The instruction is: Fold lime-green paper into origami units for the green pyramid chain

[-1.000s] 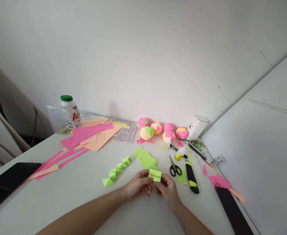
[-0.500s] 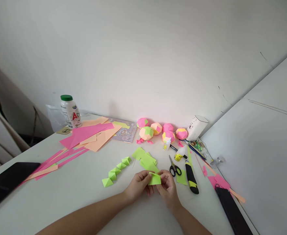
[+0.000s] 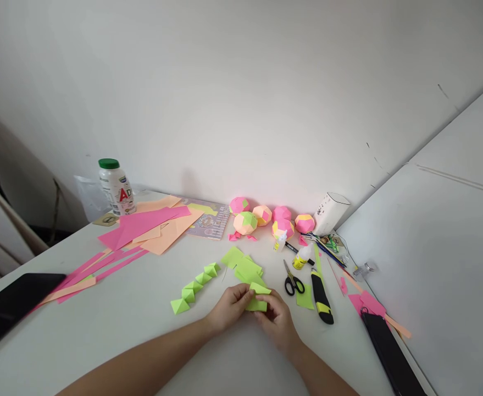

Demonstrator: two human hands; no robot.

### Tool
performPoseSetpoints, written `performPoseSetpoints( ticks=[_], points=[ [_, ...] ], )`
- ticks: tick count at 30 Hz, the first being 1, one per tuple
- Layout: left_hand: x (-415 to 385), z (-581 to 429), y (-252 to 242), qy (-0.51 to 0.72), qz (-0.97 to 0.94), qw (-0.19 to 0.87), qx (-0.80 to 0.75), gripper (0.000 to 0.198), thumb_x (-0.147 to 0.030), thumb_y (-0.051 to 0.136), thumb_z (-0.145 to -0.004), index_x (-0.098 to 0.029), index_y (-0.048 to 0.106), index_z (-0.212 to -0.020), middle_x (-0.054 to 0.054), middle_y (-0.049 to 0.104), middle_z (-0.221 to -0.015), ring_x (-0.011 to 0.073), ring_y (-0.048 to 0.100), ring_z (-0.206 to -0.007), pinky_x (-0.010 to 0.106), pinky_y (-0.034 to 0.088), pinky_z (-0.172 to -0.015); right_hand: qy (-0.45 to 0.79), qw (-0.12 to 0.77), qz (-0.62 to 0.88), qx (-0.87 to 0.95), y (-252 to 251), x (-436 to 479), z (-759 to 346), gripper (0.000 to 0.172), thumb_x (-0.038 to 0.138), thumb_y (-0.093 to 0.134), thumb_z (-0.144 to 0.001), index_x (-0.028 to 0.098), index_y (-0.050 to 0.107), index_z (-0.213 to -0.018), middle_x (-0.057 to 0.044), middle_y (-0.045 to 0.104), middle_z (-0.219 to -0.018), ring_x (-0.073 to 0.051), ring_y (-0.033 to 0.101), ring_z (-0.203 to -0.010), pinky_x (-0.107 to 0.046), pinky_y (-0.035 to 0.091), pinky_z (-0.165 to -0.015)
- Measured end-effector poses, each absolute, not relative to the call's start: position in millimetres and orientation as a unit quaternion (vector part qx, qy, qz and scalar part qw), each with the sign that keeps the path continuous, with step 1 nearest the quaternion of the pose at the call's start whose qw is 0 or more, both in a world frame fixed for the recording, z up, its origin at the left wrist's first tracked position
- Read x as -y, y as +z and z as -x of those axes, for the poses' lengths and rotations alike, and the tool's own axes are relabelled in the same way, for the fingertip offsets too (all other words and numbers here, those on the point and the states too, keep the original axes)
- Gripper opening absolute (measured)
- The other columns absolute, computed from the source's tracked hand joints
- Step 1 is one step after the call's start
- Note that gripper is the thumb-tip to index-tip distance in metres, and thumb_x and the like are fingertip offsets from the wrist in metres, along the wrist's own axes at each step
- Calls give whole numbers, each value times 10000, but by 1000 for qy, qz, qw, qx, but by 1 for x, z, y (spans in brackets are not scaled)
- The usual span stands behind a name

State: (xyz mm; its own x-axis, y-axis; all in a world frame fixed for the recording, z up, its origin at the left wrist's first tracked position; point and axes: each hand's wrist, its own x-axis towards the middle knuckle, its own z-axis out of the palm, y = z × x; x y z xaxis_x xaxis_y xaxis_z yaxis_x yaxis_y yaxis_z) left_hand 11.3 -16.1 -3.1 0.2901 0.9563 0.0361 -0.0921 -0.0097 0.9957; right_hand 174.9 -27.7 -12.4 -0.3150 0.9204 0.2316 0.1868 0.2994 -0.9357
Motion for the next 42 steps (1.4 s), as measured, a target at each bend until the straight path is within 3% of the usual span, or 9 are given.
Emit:
performPoseSetpoints(
  ticks=[5,11,19,31,42],
  points=[
    [15,-12,-4,434,-545,591,-406,440,-558,468,-775,-139,601,-789,34,595,-722,168,517,-694,265,407,-633,437,418,404,686,-15,27,-177,210,179,611,-732,189,629,-940,-36,537,-870,-117,505,-600,-237,427,-527],
    [15,-12,-2,436,-537,594,-411,454,-572,450,-777,-145,603,-806,40,604,-739,180,531,-718,275,411,-641,431,424,398,690,-19,27,-176,281,170,625,-704,205,606,-982,-52,533,-954,-131,523,-645,-241,436,-548],
    [15,-12,-3,434,-533,596,-415,459,-575,448,-778,-143,598,-813,38,605,-738,175,536,-716,265,411,-632,430,416,400,694,-15,27,-175,224,163,608,-724,192,605,-946,-26,508,-866,-103,472,-589,-223,408,-514],
    [16,-13,-5,444,-514,645,-350,363,-495,447,-824,-151,541,-758,-3,555,-624,139,530,-586,269,419,-598,470,421,394,669,-7,30,-175,133,266,577,-800,174,623,-885,-25,527,-825,-104,549,-560,-229,444,-491],
    [15,-12,-7,436,-526,648,-337,368,-483,417,-846,-146,551,-786,14,586,-628,149,553,-605,286,437,-626,448,449,410,655,-2,29,-175,161,269,561,-810,158,649,-735,-27,548,-747,-92,487,-517,-208,411,-440]
  ],
)
